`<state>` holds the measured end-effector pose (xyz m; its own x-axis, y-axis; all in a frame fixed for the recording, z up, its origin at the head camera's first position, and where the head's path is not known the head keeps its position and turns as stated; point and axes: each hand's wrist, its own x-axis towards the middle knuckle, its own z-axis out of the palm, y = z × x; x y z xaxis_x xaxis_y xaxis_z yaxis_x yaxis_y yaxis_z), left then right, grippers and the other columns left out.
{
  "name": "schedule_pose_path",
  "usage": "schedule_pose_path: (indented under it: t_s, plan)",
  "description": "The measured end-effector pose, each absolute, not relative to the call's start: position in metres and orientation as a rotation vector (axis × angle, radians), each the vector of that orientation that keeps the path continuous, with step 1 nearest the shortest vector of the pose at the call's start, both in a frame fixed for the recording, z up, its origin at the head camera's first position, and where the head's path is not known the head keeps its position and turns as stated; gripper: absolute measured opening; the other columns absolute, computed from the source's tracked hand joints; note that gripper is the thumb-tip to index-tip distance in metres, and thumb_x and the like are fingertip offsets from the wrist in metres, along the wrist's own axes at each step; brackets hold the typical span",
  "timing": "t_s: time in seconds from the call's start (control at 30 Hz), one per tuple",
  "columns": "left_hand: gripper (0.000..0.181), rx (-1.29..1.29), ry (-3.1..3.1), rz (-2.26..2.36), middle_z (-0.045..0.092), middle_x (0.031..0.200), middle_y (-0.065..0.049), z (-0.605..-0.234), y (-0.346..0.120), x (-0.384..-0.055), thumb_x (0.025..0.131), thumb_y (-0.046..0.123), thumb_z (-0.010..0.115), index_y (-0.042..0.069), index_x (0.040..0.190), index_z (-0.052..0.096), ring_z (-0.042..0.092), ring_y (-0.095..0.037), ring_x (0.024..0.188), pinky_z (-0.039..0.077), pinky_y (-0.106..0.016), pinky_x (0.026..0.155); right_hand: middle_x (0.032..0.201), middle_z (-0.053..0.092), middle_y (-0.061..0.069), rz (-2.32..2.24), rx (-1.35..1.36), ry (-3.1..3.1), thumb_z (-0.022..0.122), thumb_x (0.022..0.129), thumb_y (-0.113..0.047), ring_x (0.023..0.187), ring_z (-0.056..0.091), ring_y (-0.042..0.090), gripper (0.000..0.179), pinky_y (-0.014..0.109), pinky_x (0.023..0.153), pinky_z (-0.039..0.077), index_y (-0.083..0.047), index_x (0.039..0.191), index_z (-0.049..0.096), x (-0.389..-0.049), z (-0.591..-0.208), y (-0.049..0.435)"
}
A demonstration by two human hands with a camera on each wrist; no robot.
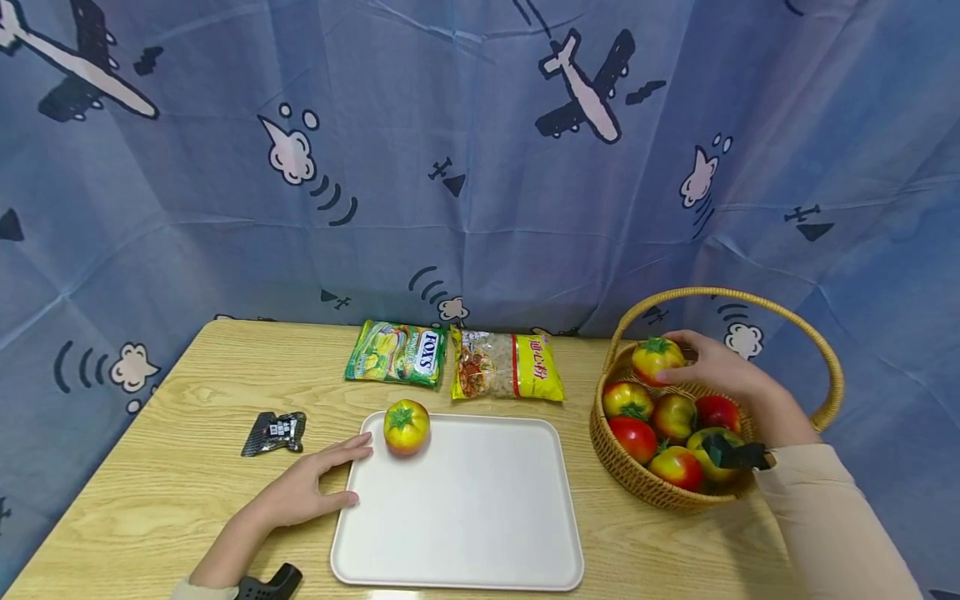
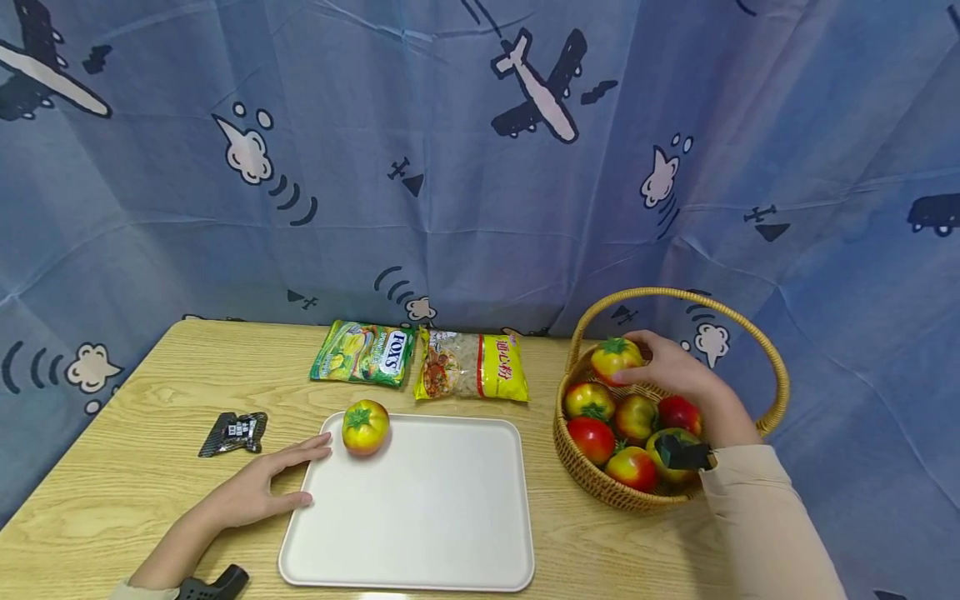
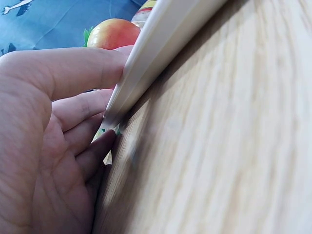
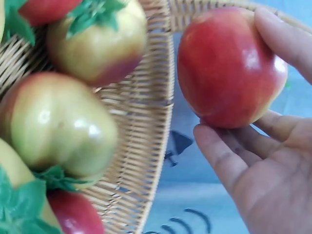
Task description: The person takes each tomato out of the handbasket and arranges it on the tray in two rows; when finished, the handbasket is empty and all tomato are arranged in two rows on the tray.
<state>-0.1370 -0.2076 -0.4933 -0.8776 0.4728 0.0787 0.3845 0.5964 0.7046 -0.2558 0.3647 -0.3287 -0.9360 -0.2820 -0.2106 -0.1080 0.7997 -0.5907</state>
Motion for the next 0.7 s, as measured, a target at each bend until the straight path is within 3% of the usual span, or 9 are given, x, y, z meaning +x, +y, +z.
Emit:
schedule_pose_path:
  t_s: [0.1, 0.23, 0.33, 0.47, 0.7]
  plan:
    - [0.062, 0.725, 2.704, 1.145, 0.038, 0.151, -0.002, -0.493, -0.208, -0.137, 0.085, 0.043, 0.067, 0.016, 0.138, 0.05, 0.035, -0.033, 0.138, 0.033, -0.057, 0.106, 0.136, 0.043, 0.027, -0.866, -0.37, 2.708, 0.069, 0.086, -0.035, 0.12, 0.045, 0.04, 0.081, 0.051, 0.096, 0.043, 0.003, 0.145, 0.027, -0.248, -0.323, 0.359]
    - [0.063, 0.726, 2.704, 1.144, 0.038, 0.151, -0.002, -0.493, -0.209, -0.137, 0.085, 0.043, 0.067, 0.016, 0.139, 0.05, 0.035, -0.033, 0.138, 0.033, -0.057, 0.106, 0.134, 0.048, 0.023, -0.871, -0.474, 2.724, 0.069, 0.086, -0.03, 0.117, 0.049, 0.033, 0.076, 0.03, 0.089, 0.048, 0.0, 0.144, 0.03, -0.238, -0.318, 0.349]
    - [0.063, 0.726, 2.704, 1.141, 0.038, 0.151, -0.001, -0.493, -0.209, -0.138, 0.085, 0.043, 0.067, 0.017, 0.139, 0.049, 0.035, -0.033, 0.138, 0.033, -0.057, 0.106, 0.134, 0.049, 0.02, -0.96, -0.52, 2.691, 0.069, 0.087, -0.025, 0.113, 0.051, 0.017, 0.073, 0.017, 0.084, 0.047, -0.003, 0.145, 0.031, -0.232, -0.319, 0.341]
    - [0.063, 0.725, 2.701, 1.135, 0.037, 0.151, -0.001, -0.493, -0.209, -0.139, 0.085, 0.044, 0.066, 0.017, 0.139, 0.049, 0.034, -0.033, 0.138, 0.032, -0.058, 0.107, 0.132, 0.05, 0.017, -1.136, -0.556, 2.62, 0.07, 0.086, -0.02, 0.106, 0.053, -0.002, 0.071, 0.016, 0.084, 0.049, -0.005, 0.145, 0.032, -0.227, -0.324, 0.33]
    - [0.063, 0.729, 2.692, 1.146, 0.037, 0.151, -0.002, -0.491, -0.208, -0.138, 0.085, 0.043, 0.067, 0.016, 0.139, 0.05, 0.034, -0.033, 0.138, 0.032, -0.057, 0.107, 0.134, 0.047, 0.018, -1.268, -0.599, 2.551, 0.069, 0.087, -0.015, 0.104, 0.055, 0.0, 0.072, 0.016, 0.085, 0.05, -0.003, 0.145, 0.029, -0.222, -0.33, 0.309]
